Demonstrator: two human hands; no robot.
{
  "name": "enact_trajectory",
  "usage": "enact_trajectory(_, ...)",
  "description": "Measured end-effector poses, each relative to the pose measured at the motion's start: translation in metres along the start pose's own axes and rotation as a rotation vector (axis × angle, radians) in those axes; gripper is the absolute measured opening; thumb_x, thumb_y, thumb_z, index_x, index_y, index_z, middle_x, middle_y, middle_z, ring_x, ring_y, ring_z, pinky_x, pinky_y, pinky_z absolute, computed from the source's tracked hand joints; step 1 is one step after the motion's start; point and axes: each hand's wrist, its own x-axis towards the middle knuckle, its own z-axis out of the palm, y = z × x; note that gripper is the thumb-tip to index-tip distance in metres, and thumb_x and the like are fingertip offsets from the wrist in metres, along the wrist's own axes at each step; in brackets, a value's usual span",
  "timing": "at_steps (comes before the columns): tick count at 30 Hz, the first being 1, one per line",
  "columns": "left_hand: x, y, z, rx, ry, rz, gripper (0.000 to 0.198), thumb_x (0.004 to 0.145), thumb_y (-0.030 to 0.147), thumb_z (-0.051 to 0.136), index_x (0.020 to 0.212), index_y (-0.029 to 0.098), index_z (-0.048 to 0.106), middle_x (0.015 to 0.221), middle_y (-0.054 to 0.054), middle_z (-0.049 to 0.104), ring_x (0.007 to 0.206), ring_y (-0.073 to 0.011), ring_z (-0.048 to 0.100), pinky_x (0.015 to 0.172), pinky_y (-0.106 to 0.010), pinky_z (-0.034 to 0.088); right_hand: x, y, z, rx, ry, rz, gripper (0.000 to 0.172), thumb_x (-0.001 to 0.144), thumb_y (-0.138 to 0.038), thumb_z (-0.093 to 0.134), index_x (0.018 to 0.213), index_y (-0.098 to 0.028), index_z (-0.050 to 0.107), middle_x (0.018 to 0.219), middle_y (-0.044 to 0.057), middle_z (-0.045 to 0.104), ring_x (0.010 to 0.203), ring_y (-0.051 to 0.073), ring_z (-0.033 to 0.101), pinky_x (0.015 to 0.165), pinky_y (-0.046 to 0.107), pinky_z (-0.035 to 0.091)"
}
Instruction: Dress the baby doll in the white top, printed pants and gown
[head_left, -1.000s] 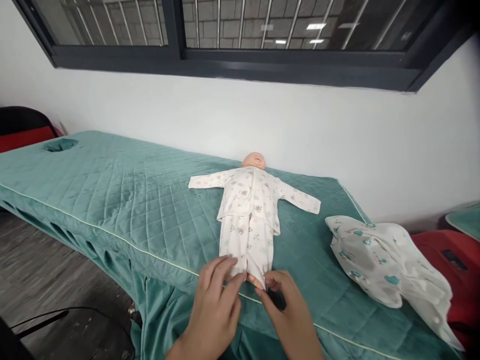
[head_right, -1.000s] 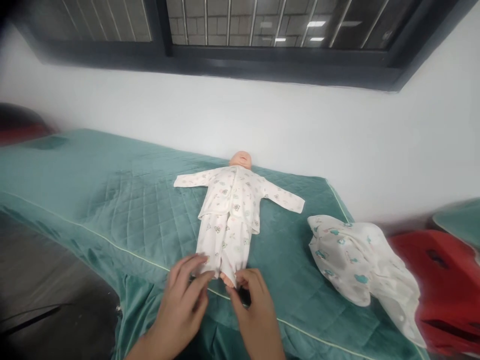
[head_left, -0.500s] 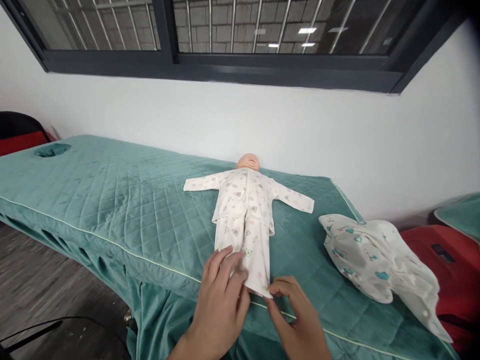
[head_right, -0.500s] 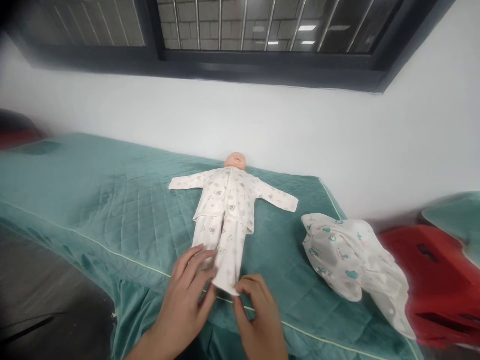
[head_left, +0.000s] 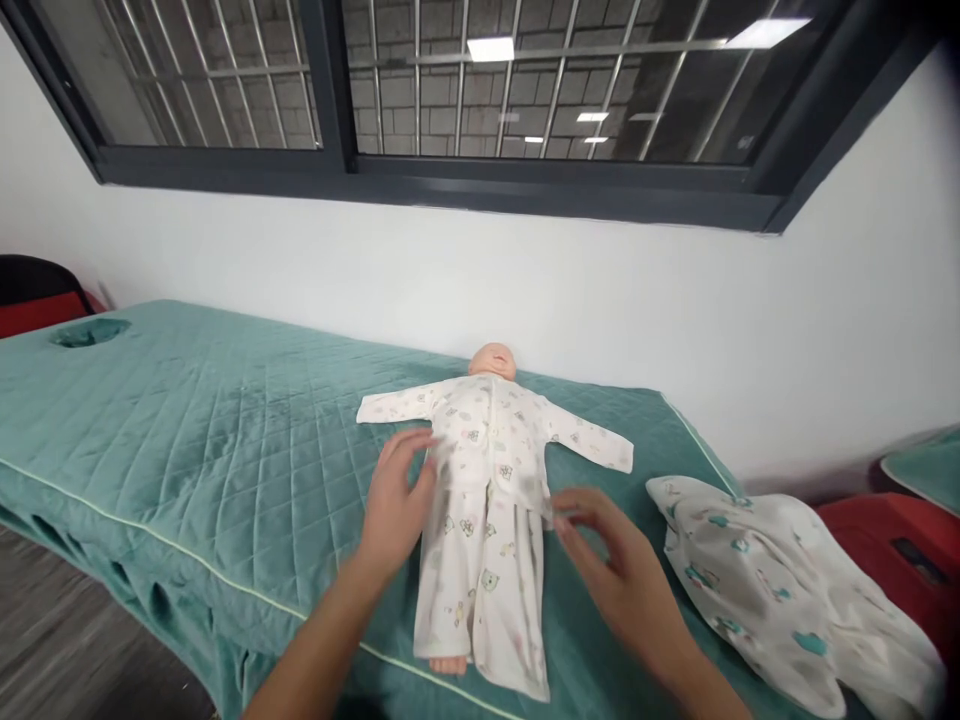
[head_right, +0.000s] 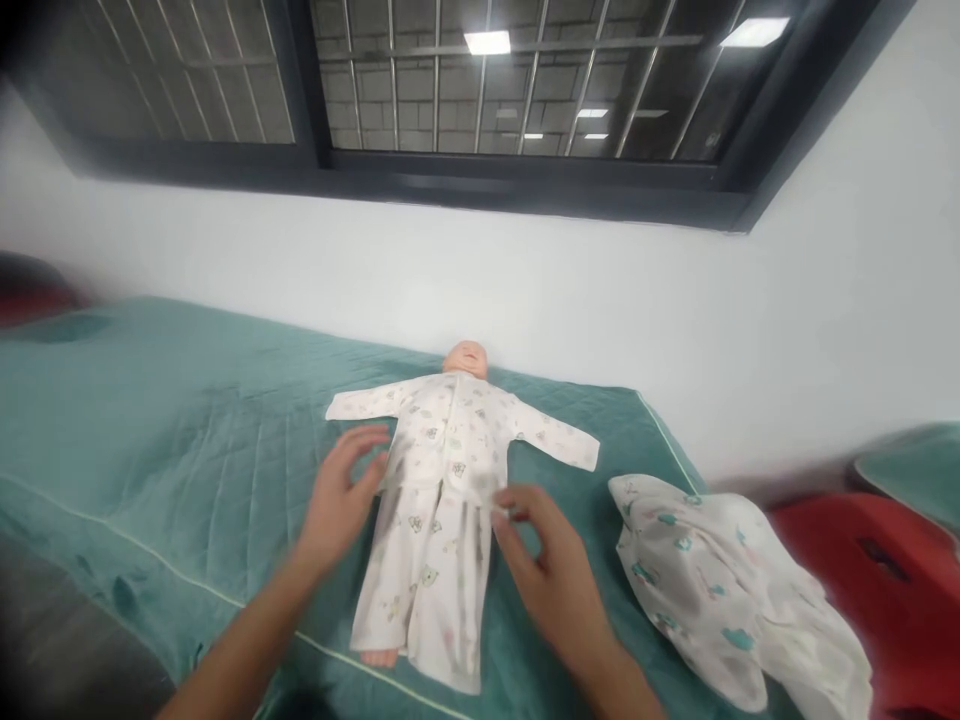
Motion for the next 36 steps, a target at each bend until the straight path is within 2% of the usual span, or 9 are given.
enact_trajectory(3, 0.069, -0.014, 0.033, -0.005, -0.015, 0.052, 0.026, 0.089, 0.019, 0.052, 0.112, 0.02, 0.065, 0.12, -0.008, 0.065, 0.119, -0.0224, 0.057, 0.108, -0.044, 0.043, 0.074, 0.006, 0.015, 0.042, 0.059, -0.002, 0.02, 0.092, -0.036, 0.055, 0.105, -0.023, 0.062, 0.112, 0.006, 0.065, 0.101, 0.02, 0.062, 0.09, 0.037, 0.051)
enact_trajectory(5, 0.107, -0.02, 0.055, -0.022, -0.082, 0.059, 0.027, 0.09, 0.019, 0.051, 0.111, 0.019, 0.066, 0.118, -0.008, 0.067, 0.114, -0.0222, 0.059, 0.105, -0.043, 0.045, 0.122, 0.015, 0.029, 0.088, 0.148, 0.044, 0.023, 0.089, -0.036, 0.056, 0.104, -0.02, 0.063, 0.113, 0.007, 0.065, 0.105, 0.022, 0.06, 0.093, 0.039, 0.049)
enact_trajectory(7, 0.134, -0.025, 0.074, -0.038, -0.18, 0.058, 0.026, 0.09, 0.02, 0.052, 0.111, 0.018, 0.068, 0.115, -0.009, 0.069, 0.108, -0.0219, 0.062, 0.099, -0.04, 0.048, 0.163, 0.026, 0.043, 0.146, 0.242, 0.125, 0.024, 0.086, -0.034, 0.055, 0.101, -0.018, 0.064, 0.109, 0.009, 0.066, 0.101, 0.021, 0.061, 0.091, 0.038, 0.049)
enact_trajectory(10, 0.155, -0.03, 0.094, -0.035, -0.24, 0.019, 0.022, 0.088, 0.02, 0.056, 0.103, 0.018, 0.073, 0.099, -0.006, 0.072, 0.093, -0.02, 0.065, 0.089, -0.035, 0.051, 0.197, 0.042, 0.061, 0.119, 0.248, 0.143, 0.021, 0.083, -0.03, 0.055, 0.096, -0.017, 0.066, 0.1, 0.007, 0.068, 0.091, 0.02, 0.062, 0.088, 0.038, 0.048)
enact_trajectory(13, 0.156, -0.035, 0.104, -0.066, -0.251, -0.009, 0.018, 0.088, 0.021, 0.058, 0.095, 0.02, 0.075, 0.089, -0.002, 0.068, 0.085, -0.017, 0.063, 0.084, -0.031, 0.05, 0.2, 0.052, 0.07, 0.061, 0.221, 0.139, 0.02, 0.083, -0.03, 0.054, 0.095, -0.019, 0.067, 0.099, 0.006, 0.067, 0.087, 0.019, 0.061, 0.083, 0.036, 0.047)
enact_trajectory(21, 0.15, -0.039, 0.103, -0.153, -0.368, -0.046, 0.029, 0.095, 0.023, 0.049, 0.115, 0.027, 0.07, 0.103, -0.002, 0.061, 0.091, -0.0148, 0.061, 0.09, -0.03, 0.05, 0.188, 0.059, 0.07, 0.171, 0.158, 0.209, 0.018, 0.087, -0.032, 0.054, 0.093, -0.022, 0.067, 0.099, 0.003, 0.066, 0.086, 0.018, 0.058, 0.079, 0.033, 0.045)
enact_trajectory(24, 0.151, -0.037, 0.103, -0.152, -0.367, -0.048, 0.03, 0.095, 0.022, 0.048, 0.111, 0.028, 0.072, 0.106, -0.002, 0.061, 0.096, -0.0158, 0.061, 0.093, -0.031, 0.049, 0.189, 0.059, 0.071, 0.173, 0.151, 0.2, 0.018, 0.087, -0.032, 0.054, 0.092, -0.022, 0.068, 0.098, 0.003, 0.065, 0.086, 0.018, 0.058, 0.08, 0.033, 0.045)
enact_trajectory(30, 0.15, -0.036, 0.103, -0.177, -0.367, -0.097, 0.025, 0.092, 0.021, 0.053, 0.103, 0.027, 0.074, 0.103, -0.002, 0.063, 0.097, -0.0162, 0.062, 0.095, -0.03, 0.049, 0.188, 0.057, 0.07, 0.166, 0.141, 0.178, 0.017, 0.088, -0.03, 0.054, 0.09, -0.025, 0.071, 0.102, 0.001, 0.065, 0.095, 0.019, 0.058, 0.084, 0.034, 0.043)
enact_trajectory(36, 0.151, -0.035, 0.101, -0.158, -0.385, -0.07, 0.031, 0.093, 0.017, 0.05, 0.109, 0.029, 0.074, 0.105, -0.002, 0.064, 0.106, -0.018, 0.061, 0.102, -0.032, 0.045, 0.189, 0.06, 0.071, 0.085, 0.087, 0.126, 0.023, 0.09, -0.031, 0.051, 0.096, -0.027, 0.073, 0.107, 0.003, 0.062, 0.106, 0.022, 0.055, 0.097, 0.041, 0.04)
